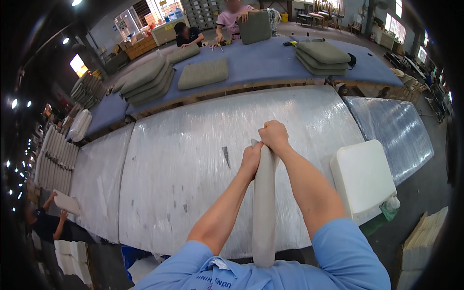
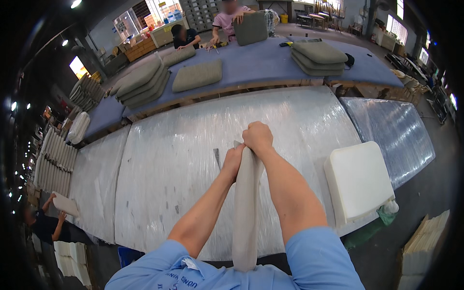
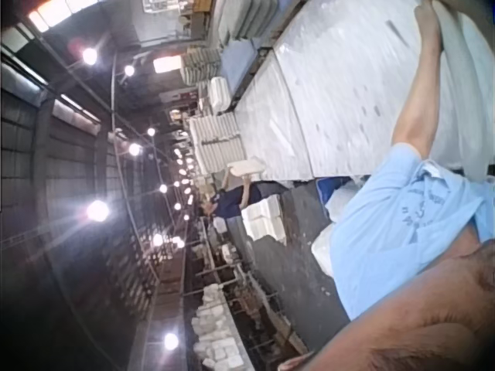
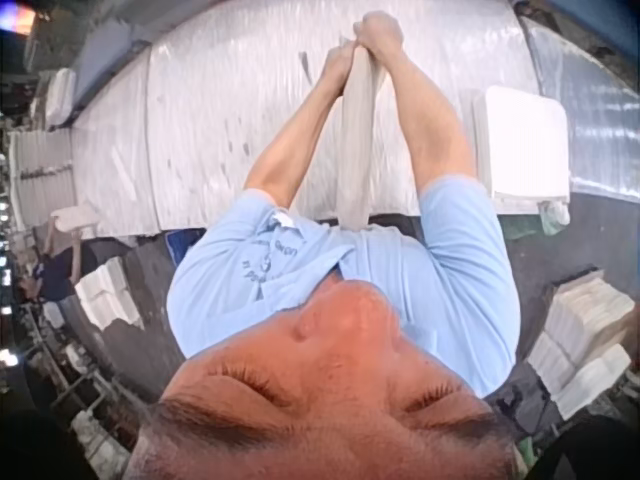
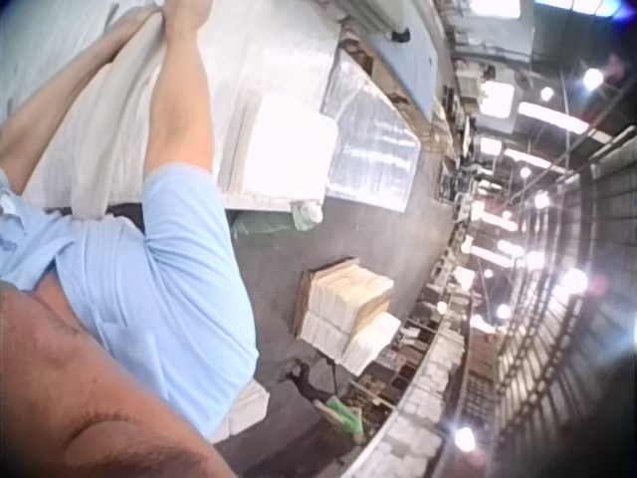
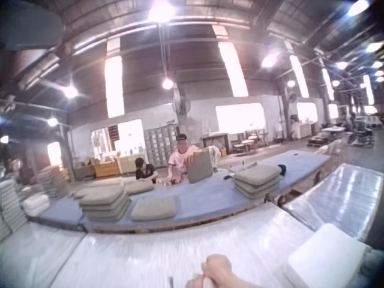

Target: The person folds a light-colored cushion cover around a foam insert by hand, repeatedly adjusting and smoothing the fabric to fit the insert. The person then stacks the finished cushion with others on a nearby pallet.

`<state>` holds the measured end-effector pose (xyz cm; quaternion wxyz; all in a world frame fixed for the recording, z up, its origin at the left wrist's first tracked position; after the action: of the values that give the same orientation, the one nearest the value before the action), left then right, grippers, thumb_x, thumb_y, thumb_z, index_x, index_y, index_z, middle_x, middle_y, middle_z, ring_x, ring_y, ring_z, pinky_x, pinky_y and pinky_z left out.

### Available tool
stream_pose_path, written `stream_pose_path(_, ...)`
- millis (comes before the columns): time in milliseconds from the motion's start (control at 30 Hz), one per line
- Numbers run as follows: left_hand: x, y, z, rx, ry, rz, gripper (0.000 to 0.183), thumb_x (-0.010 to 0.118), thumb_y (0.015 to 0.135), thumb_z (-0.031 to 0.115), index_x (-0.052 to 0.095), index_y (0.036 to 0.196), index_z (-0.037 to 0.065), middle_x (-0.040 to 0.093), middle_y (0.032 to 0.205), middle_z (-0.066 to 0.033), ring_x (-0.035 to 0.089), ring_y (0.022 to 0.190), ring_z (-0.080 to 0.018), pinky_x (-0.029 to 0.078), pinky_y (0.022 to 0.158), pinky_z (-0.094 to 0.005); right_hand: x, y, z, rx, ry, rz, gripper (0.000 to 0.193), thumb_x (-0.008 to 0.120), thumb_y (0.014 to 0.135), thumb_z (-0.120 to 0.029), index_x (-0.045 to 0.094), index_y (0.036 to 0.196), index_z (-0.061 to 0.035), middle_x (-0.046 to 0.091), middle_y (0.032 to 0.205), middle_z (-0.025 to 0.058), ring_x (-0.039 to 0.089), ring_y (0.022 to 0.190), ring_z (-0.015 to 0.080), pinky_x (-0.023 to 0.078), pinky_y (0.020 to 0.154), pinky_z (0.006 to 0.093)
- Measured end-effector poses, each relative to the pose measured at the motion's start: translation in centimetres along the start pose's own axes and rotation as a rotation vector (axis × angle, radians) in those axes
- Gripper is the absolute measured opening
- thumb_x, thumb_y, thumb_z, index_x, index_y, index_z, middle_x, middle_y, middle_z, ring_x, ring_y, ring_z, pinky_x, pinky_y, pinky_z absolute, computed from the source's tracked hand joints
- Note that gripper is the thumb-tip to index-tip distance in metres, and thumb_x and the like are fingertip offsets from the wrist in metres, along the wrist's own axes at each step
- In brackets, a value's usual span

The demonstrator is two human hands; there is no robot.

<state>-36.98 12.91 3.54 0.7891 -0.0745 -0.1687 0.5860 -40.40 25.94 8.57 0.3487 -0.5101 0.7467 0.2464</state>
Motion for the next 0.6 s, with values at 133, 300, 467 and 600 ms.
stream_pose_path(133,0.7,0.2,-0.3,0.004,0.004,0.023,0.055,0.058,0.098,0.045,0.068,0.105,-0.009,0.069,0.091,-0.0145,0.066,0.077,-0.0219,0.053,0.067,-0.0389,-0.5,0.3,0.4,0.006,-0.026,-0.005,0.024,0.062,0.079,-0.016,0.080,0.092,-0.0061,0.076,0.098,0.0239,0.073,0.095,0.0413,0.058,0.087,0.0479)
stream_pose_path(300,0.3,0.2,-1.0,0.034,0.047,0.010,0.055,0.056,0.099,0.047,0.068,0.108,-0.007,0.070,0.090,-0.0135,0.068,0.074,-0.0239,0.055,0.065,-0.0400,-0.6,-0.4,0.1,-0.011,-0.017,-0.019,0.024,0.062,0.080,-0.016,0.080,0.094,-0.0057,0.075,0.100,0.0239,0.073,0.097,0.0413,0.058,0.089,0.0481)
stream_pose_path(467,1.9,-0.4,-0.7,0.001,-0.040,-0.035,0.059,0.054,0.099,0.048,0.067,0.112,-0.008,0.069,0.100,-0.0161,0.066,0.085,-0.0208,0.053,0.074,-0.0372,-1.0,0.3,1.8,0.014,0.037,0.051,0.019,0.064,0.078,-0.017,0.077,0.083,-0.0045,0.074,0.091,0.0238,0.072,0.089,0.0418,0.057,0.082,0.0484)
stream_pose_path(600,1.6,-0.5,-1.0,-0.002,-0.085,-0.129,0.061,0.051,0.103,0.052,0.063,0.124,-0.004,0.069,0.113,-0.0132,0.068,0.097,-0.0198,0.055,0.081,-0.0353,0.1,1.0,2.5,0.017,0.086,0.016,0.019,0.069,0.076,-0.021,0.074,0.075,-0.0029,0.072,0.080,0.0233,0.071,0.077,0.0399,0.057,0.075,0.0464)
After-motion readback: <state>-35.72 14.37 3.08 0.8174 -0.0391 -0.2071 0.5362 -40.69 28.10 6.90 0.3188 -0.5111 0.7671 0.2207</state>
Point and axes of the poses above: each hand's wrist, its own y-axis towards the middle knuckle, its own x-axis out of the palm, z = x × y, the point moved 3 cm from there along y, towards the middle knuckle
